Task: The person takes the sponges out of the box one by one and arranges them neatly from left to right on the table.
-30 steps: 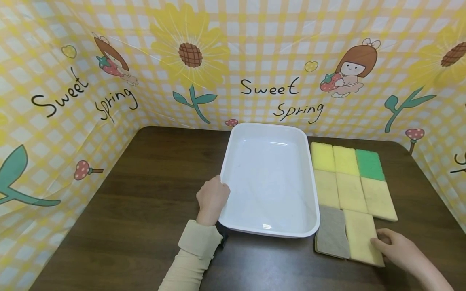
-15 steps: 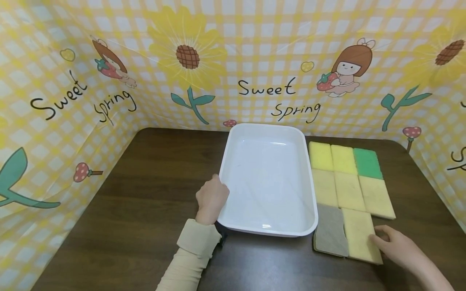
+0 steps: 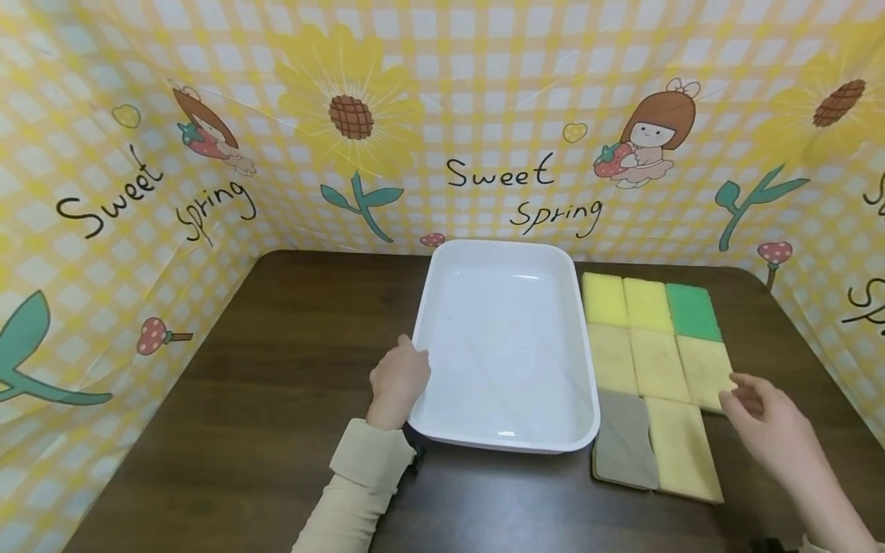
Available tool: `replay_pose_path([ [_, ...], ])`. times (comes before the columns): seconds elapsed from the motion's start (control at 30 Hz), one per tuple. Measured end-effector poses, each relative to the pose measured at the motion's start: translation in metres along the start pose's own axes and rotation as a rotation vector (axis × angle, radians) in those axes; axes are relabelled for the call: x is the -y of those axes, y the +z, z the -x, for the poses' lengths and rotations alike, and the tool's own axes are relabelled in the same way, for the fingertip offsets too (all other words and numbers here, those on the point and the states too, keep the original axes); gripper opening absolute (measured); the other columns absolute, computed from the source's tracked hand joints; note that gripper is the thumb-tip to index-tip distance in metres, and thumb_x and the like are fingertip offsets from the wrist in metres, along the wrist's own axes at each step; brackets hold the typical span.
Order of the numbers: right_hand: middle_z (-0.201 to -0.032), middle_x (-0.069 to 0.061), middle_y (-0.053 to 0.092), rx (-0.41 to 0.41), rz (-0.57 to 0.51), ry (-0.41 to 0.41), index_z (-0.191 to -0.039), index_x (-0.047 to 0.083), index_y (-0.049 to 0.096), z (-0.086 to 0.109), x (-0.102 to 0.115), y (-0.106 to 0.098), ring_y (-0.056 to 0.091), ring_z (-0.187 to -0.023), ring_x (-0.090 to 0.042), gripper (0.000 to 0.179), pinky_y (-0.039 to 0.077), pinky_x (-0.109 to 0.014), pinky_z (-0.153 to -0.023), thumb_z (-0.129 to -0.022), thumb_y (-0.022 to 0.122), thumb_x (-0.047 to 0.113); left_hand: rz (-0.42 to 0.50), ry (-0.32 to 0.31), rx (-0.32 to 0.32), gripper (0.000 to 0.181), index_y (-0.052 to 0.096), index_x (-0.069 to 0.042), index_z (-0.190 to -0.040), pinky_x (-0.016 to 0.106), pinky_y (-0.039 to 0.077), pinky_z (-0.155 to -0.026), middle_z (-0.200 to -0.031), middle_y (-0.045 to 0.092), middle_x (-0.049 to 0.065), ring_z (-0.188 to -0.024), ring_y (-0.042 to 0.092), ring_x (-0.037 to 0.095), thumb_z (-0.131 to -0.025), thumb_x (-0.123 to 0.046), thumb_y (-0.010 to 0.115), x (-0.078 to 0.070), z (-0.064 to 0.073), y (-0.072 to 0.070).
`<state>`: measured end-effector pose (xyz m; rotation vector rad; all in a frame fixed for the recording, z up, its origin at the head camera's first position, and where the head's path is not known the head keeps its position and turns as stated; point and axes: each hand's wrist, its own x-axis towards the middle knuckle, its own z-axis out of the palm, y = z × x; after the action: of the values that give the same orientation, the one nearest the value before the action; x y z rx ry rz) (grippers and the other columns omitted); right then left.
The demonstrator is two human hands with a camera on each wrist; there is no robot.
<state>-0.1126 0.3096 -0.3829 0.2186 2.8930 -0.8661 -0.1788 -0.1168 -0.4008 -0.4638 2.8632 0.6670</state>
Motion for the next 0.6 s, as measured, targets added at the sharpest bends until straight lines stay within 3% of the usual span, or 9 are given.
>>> replay_pose_path([
  [0.03, -0.130, -0.040, 0.043, -0.047, -0.017, -0.013, -0.140, -0.013, 0.030, 0.000, 0.004, -0.001, 0.047, -0.111, -0.054, 0.065, 0.045, -0.051, -0.077, -0.102, 0.034, 0.039, 0.003, 0.002, -0.006, 0.048, 0.043, 0.006, -0.130, 0.048, 0.051, -0.074, -0.105, 0.066, 0.025, -0.091, 0.066, 0.037, -0.100, -0.031, 0.044, 0.000, 0.000, 0.000],
  [0.13, -0.126, -0.030, 0.048, -0.228, -0.092, -0.061, -0.138, -0.008, 0.038, 0.001, 0.019, -0.004, 0.057, -0.104, -0.017, 0.056, 0.045, -0.025, -0.079, -0.101, 0.040, 0.033, 0.025, 0.009, -0.030, 0.052, 0.043, 0.007, -0.129, 0.050, 0.051, -0.075, -0.108, 0.065, 0.027, -0.094, 0.066, 0.038, -0.101, -0.036, 0.040, 0.001, 0.001, 0.000],
  [0.2, -0.119, -0.008, 0.055, -0.352, -0.155, -0.084, -0.135, -0.004, 0.046, 0.001, 0.031, -0.005, 0.050, -0.095, 0.008, 0.048, 0.038, -0.008, -0.072, -0.099, 0.043, 0.027, 0.038, 0.014, -0.039, 0.057, 0.041, 0.008, -0.130, 0.050, 0.051, -0.076, -0.110, 0.064, 0.027, -0.095, 0.066, 0.039, -0.100, -0.041, 0.039, 0.001, 0.002, 0.000],
  [0.27, -0.109, 0.014, 0.053, -0.466, -0.216, -0.117, -0.127, -0.001, 0.055, 0.001, 0.044, -0.005, 0.038, -0.087, 0.023, 0.037, 0.031, 0.000, -0.070, -0.097, 0.045, 0.019, 0.052, 0.017, -0.047, 0.063, 0.040, 0.007, -0.131, 0.050, 0.050, -0.076, -0.111, 0.063, 0.027, -0.094, 0.065, 0.038, -0.099, -0.047, 0.039, 0.002, 0.002, -0.001],
  [0.37, -0.097, 0.032, 0.045, -0.576, -0.299, -0.165, -0.114, 0.000, 0.063, -0.002, 0.067, -0.006, 0.044, -0.088, 0.021, 0.030, 0.033, 0.000, -0.074, -0.093, 0.044, 0.008, 0.069, 0.027, -0.065, 0.068, 0.042, 0.006, -0.127, 0.047, 0.049, -0.071, -0.106, 0.061, 0.025, -0.088, 0.064, 0.036, -0.097, -0.055, 0.039, 0.003, 0.002, -0.004],
  [0.5, -0.100, 0.030, 0.048, -0.618, -0.347, -0.265, -0.110, 0.001, 0.065, -0.007, 0.091, -0.008, 0.049, -0.092, 0.016, 0.029, 0.035, -0.002, -0.078, -0.091, 0.044, 0.002, 0.075, 0.052, -0.098, 0.067, 0.045, 0.005, -0.119, 0.042, 0.047, -0.064, -0.098, 0.060, 0.022, -0.081, 0.062, 0.033, -0.095, -0.058, 0.039, 0.004, -0.001, -0.012],
  [0.6, -0.102, 0.032, 0.048, -0.614, -0.347, -0.380, -0.109, -0.002, 0.065, -0.011, 0.105, -0.007, 0.048, -0.096, 0.016, 0.028, 0.037, -0.001, -0.081, -0.091, 0.043, -0.001, 0.067, 0.060, -0.107, 0.067, 0.046, 0.004, -0.118, 0.044, 0.048, -0.066, -0.099, 0.060, 0.022, -0.085, 0.062, 0.034, -0.095, -0.058, 0.038, 0.005, -0.003, -0.021],
])
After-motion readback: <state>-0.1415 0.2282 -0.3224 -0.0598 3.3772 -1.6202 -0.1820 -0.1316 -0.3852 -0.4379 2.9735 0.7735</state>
